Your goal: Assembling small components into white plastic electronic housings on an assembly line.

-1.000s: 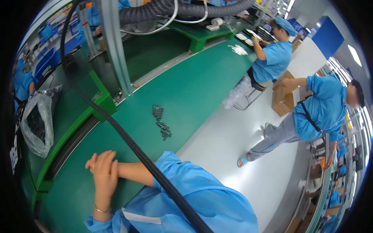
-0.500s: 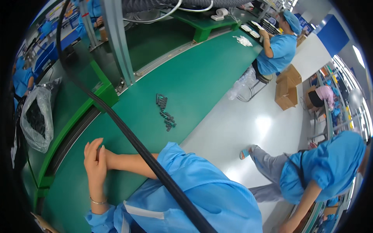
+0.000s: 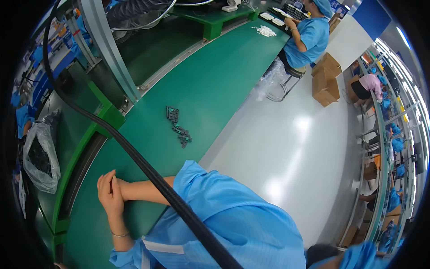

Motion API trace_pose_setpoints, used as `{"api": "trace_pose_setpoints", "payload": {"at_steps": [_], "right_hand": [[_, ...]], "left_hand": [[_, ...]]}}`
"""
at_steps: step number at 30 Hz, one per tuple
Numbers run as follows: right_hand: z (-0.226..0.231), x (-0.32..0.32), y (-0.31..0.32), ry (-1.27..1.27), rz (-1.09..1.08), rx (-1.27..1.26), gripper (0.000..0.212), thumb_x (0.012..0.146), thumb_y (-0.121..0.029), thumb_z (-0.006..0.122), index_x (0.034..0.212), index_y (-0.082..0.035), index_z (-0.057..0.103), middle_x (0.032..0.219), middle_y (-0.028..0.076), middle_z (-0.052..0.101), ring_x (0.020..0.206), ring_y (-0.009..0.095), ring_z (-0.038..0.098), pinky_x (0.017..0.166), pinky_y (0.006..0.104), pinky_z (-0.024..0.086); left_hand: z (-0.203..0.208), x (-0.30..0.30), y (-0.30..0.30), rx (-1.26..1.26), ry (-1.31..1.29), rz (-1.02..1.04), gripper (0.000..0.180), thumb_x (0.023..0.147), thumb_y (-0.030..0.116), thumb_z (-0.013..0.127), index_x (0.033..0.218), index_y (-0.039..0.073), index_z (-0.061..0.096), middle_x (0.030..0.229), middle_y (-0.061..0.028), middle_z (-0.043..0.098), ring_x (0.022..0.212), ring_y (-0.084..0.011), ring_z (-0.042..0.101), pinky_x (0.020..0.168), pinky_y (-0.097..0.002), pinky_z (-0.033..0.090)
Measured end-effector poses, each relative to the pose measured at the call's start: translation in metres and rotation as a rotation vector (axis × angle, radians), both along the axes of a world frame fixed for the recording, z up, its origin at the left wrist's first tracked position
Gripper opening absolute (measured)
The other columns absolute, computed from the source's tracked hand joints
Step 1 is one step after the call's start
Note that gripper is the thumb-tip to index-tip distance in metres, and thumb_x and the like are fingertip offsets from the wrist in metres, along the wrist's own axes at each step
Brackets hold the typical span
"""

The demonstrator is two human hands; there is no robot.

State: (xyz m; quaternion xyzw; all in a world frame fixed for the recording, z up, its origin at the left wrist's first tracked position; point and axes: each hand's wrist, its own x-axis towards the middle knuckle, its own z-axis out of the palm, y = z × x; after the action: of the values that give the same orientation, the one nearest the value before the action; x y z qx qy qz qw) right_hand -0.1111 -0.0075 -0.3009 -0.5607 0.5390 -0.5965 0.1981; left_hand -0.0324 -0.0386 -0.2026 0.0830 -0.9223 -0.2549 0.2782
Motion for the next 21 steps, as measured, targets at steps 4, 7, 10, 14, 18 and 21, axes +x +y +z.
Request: {"api": "trace_pose_setpoints", "payload": {"at_steps": [4, 7, 10, 14, 18, 21], "right_hand": [[0.005, 0.003, -0.003, -0.004, 0.048, 0.029, 0.015, 0.073, -0.008, 0.062, 0.087, -0.004, 0.055, 0.084, 0.009, 0.055, 0.081, 0.021, 0.053, 0.068, 0.0317, 0.046], [0.008, 0.009, -0.008, -0.010, 0.091, 0.049, 0.015, 0.073, -0.008, 0.062, 0.086, -0.004, 0.055, 0.084, 0.009, 0.055, 0.080, 0.021, 0.053, 0.068, 0.0317, 0.046], [0.001, 0.014, -0.015, -0.003, 0.095, 0.029, 0.014, 0.073, -0.008, 0.062, 0.085, -0.004, 0.055, 0.084, 0.009, 0.055, 0.080, 0.021, 0.053, 0.068, 0.0314, 0.046], [-0.011, 0.014, -0.023, 0.013, 0.069, -0.009, 0.013, 0.073, -0.008, 0.062, 0.083, -0.005, 0.054, 0.084, 0.008, 0.056, 0.079, 0.021, 0.052, 0.069, 0.0309, 0.046], [-0.014, 0.014, -0.024, -0.023, 0.108, 0.019, 0.013, 0.073, -0.008, 0.061, 0.084, -0.005, 0.055, 0.085, 0.008, 0.056, 0.080, 0.021, 0.053, 0.071, 0.0305, 0.046], [-0.012, 0.014, -0.023, -0.045, 0.124, 0.031, 0.013, 0.073, -0.008, 0.061, 0.084, -0.005, 0.055, 0.086, 0.008, 0.057, 0.081, 0.021, 0.053, 0.072, 0.0305, 0.047]], "left_hand": [[0.000, 0.003, 0.001, 0.010, 0.013, 0.011, 0.019, 0.087, 0.007, 0.052, 0.101, 0.002, 0.064, 0.097, -0.0115, 0.066, 0.094, -0.0243, 0.061, 0.099, -0.0417, 0.038], [0.000, 0.004, 0.001, 0.017, 0.021, 0.009, 0.018, 0.087, 0.006, 0.053, 0.100, 0.002, 0.064, 0.096, -0.0114, 0.066, 0.093, -0.0249, 0.061, 0.097, -0.0411, 0.039], [0.002, 0.001, 0.005, 0.021, 0.057, -0.001, 0.017, 0.086, 0.006, 0.054, 0.099, 0.002, 0.064, 0.096, -0.0113, 0.065, 0.092, -0.0256, 0.061, 0.095, -0.0400, 0.041], [0.002, 0.002, 0.005, 0.015, 0.055, 0.007, 0.016, 0.086, 0.004, 0.055, 0.099, 0.001, 0.065, 0.095, -0.0121, 0.065, 0.093, -0.0259, 0.060, 0.094, -0.0392, 0.042], [0.003, 0.003, 0.003, 0.010, 0.065, -0.004, 0.017, 0.085, 0.004, 0.055, 0.099, 0.001, 0.065, 0.095, -0.0122, 0.065, 0.093, -0.0264, 0.060, 0.093, -0.0394, 0.042], [0.003, 0.003, 0.003, 0.010, 0.075, -0.011, 0.017, 0.085, 0.004, 0.055, 0.098, 0.001, 0.065, 0.096, -0.0123, 0.065, 0.095, -0.0272, 0.059, 0.092, -0.0390, 0.043]]}}
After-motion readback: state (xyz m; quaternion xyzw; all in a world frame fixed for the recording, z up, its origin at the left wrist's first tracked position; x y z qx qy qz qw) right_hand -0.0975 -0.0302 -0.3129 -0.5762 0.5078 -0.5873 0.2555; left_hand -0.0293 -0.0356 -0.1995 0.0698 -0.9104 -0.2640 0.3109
